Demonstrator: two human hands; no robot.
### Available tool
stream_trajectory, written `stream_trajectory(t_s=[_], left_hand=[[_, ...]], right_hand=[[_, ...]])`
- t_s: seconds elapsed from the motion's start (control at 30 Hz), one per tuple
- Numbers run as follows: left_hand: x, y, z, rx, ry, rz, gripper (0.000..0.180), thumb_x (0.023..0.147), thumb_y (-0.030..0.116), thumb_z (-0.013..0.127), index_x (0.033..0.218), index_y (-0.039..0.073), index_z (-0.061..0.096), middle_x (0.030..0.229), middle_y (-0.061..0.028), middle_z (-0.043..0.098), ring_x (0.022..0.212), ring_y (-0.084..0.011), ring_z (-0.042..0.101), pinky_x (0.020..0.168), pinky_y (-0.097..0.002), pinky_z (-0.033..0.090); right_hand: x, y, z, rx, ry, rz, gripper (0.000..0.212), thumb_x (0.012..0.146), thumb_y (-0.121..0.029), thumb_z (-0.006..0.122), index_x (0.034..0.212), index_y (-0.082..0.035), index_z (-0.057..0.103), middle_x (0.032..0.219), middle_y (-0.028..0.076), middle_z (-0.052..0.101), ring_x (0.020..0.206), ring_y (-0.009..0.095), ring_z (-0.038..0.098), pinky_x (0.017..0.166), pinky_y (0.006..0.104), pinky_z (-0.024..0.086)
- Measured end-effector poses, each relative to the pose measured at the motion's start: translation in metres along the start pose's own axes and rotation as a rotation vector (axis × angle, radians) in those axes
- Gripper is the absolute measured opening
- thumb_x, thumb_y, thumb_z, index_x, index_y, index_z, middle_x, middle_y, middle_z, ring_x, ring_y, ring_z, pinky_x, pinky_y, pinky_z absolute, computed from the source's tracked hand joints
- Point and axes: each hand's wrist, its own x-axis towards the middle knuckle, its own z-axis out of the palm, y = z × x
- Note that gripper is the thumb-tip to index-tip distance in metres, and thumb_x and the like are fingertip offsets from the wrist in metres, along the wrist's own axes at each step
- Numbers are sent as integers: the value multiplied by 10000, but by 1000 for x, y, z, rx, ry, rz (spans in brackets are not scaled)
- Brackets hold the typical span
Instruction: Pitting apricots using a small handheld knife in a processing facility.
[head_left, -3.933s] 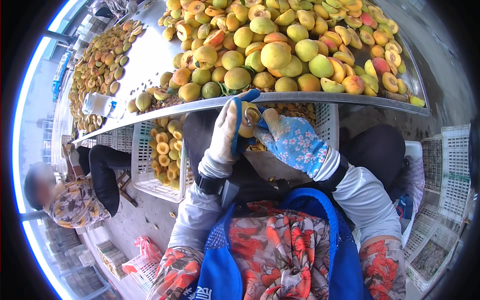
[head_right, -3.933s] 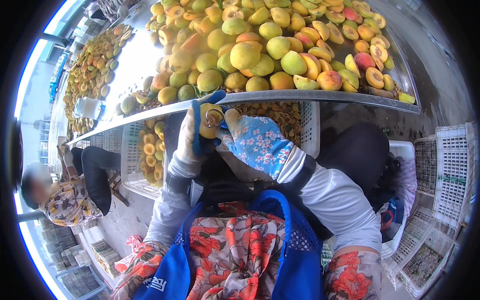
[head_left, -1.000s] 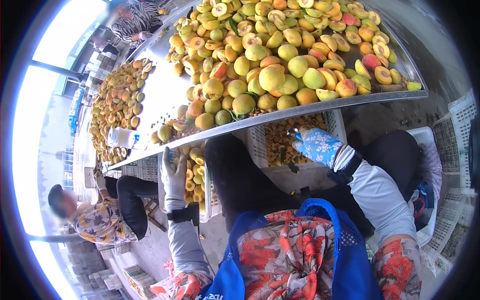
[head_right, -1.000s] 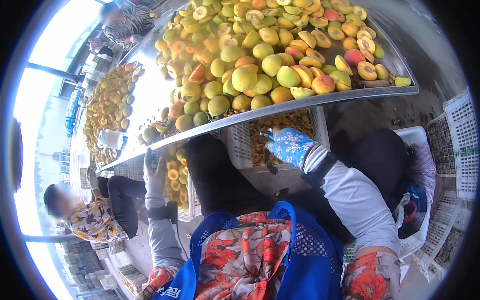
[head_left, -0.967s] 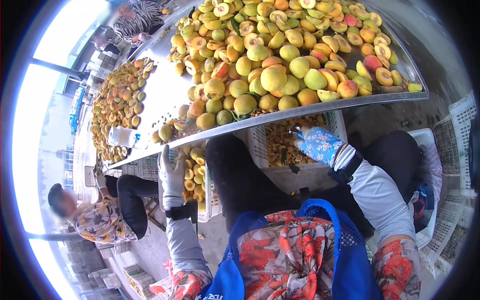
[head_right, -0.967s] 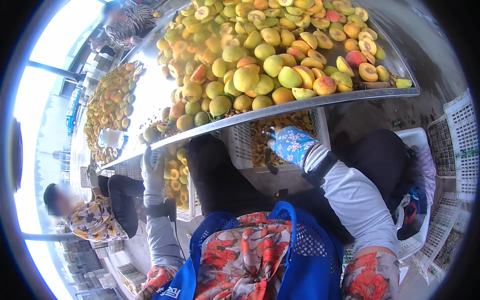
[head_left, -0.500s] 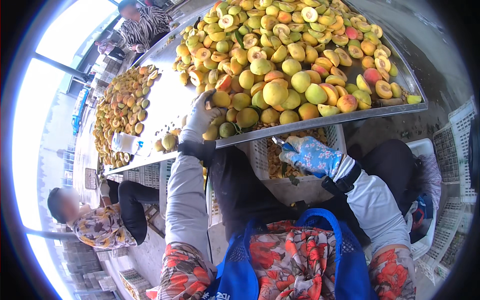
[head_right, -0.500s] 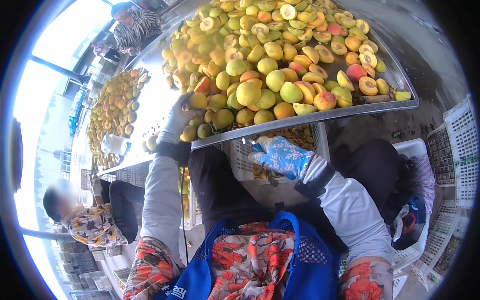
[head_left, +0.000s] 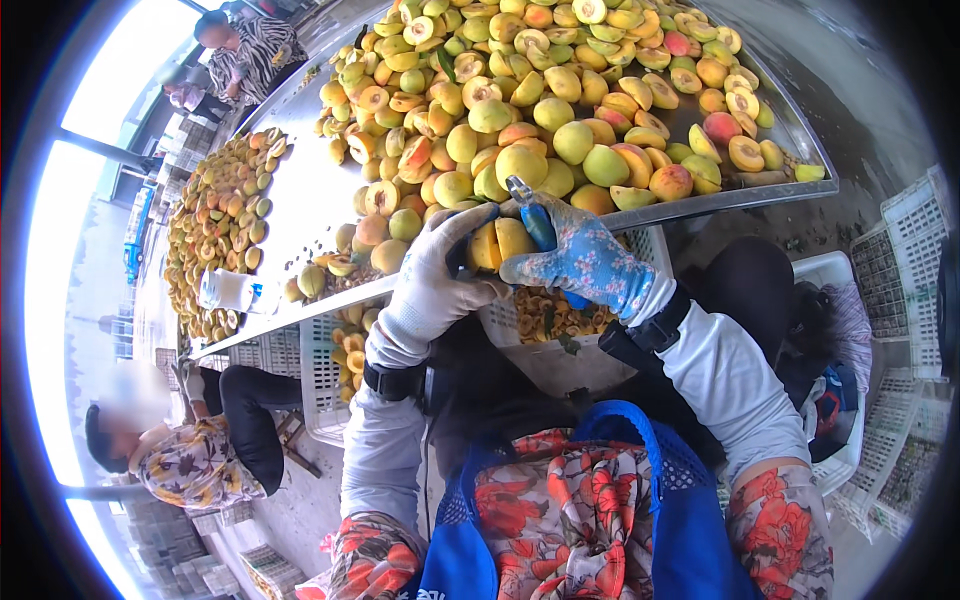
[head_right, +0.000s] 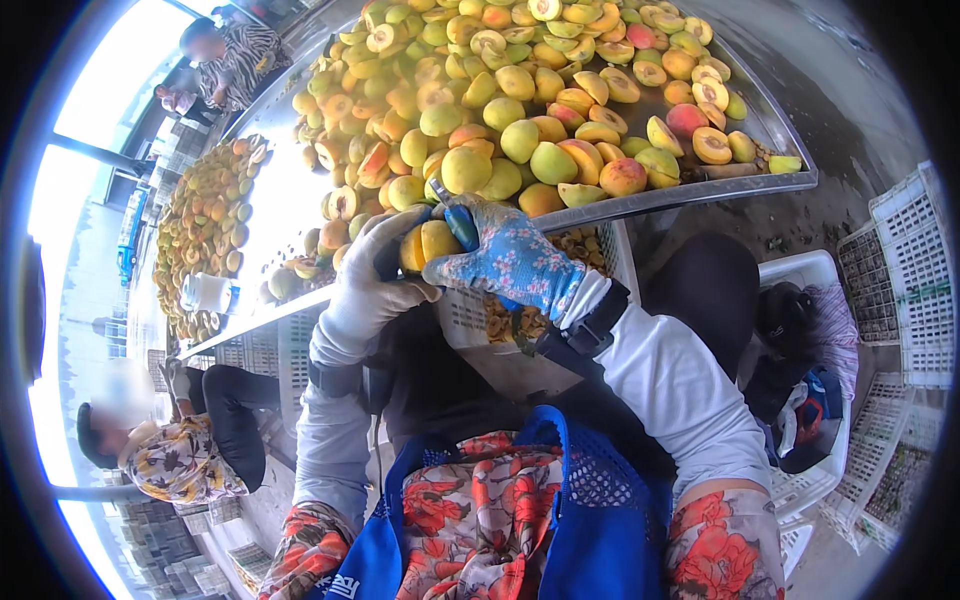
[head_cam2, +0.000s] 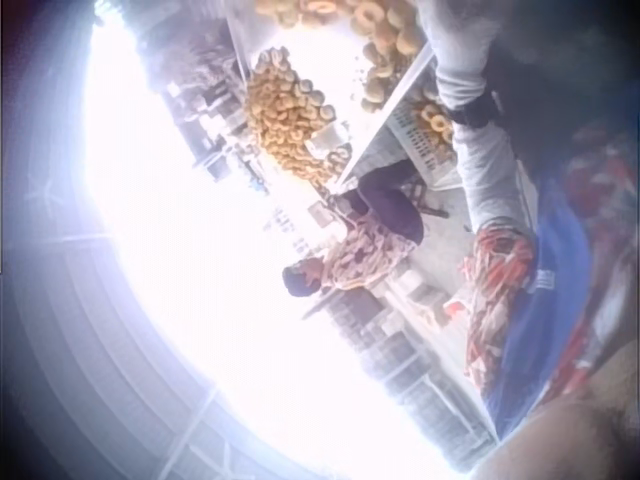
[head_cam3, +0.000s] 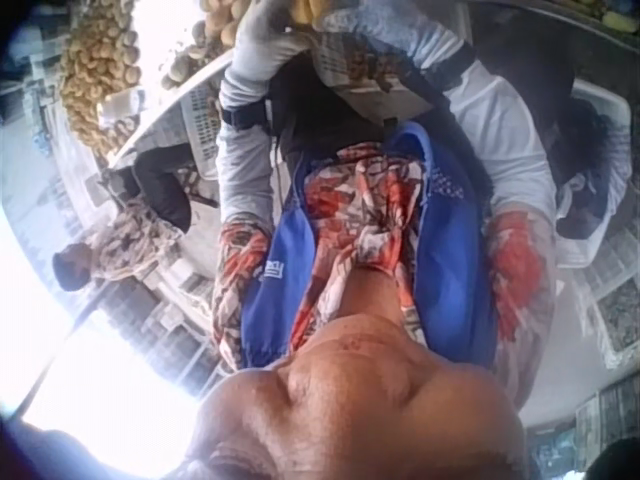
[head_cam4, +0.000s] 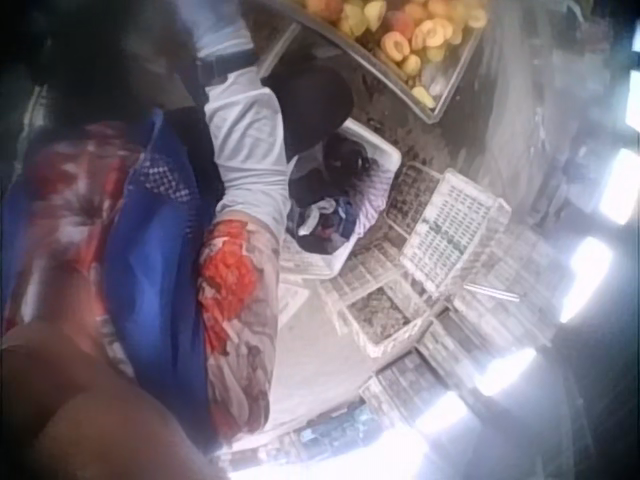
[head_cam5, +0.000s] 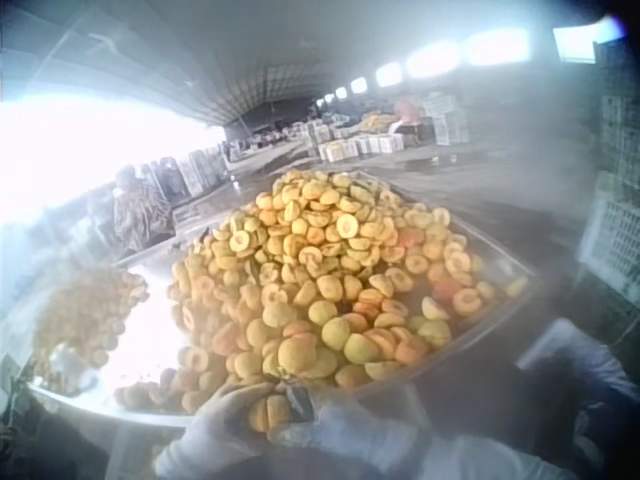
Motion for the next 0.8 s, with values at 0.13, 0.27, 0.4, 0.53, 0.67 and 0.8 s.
stream_trajectory(t_s=[0.13,0.27,0.4,0.53,0.67,0.8], left_hand=[[-7,-13,3,-172,5,-19,761,573,45,845,1275,14,553,1190,-104,571,1104,-236,564,968,-343,458],[-17,-14,2,-600,102,-292,796,671,47,861,1348,-23,447,1325,-77,528,1156,-170,541,998,-326,461],[-22,-23,11,-632,146,-133,840,658,90,883,1361,-18,436,1346,-103,519,1210,-199,519,1023,-366,454],[-28,-20,21,-985,108,-230,828,753,285,814,1399,-20,395,1338,-141,521,1195,-257,541,984,-391,483],[-29,-33,28,-1218,72,-271,824,871,518,647,1411,-39,369,1278,-169,545,1084,-259,596,872,-377,544],[-26,-28,48,-1093,274,-249,723,962,542,481,1370,-50,404,1180,-156,590,1006,-214,603,902,-361,517]], right_hand=[[-8,-10,-1,7,-4,145,582,719,-233,821,1206,-35,571,1013,86,645,939,180,617,848,319,497],[-9,-25,-11,393,31,302,519,760,-193,802,1196,-24,577,983,35,638,925,119,600,815,283,499],[5,-18,-21,-45,179,122,557,770,-180,807,1235,-8,555,1040,63,639,963,131,590,835,280,498],[15,2,-31,-667,322,-175,480,840,-231,733,1251,-65,548,1067,173,619,987,293,611,817,376,504],[6,-4,-11,-435,233,-116,321,891,-242,658,1137,-61,557,884,198,641,834,386,633,723,465,499],[-22,0,21,-536,-66,-12,322,913,-315,614,1019,-22,534,802,216,646,757,420,634,656,502,487]])
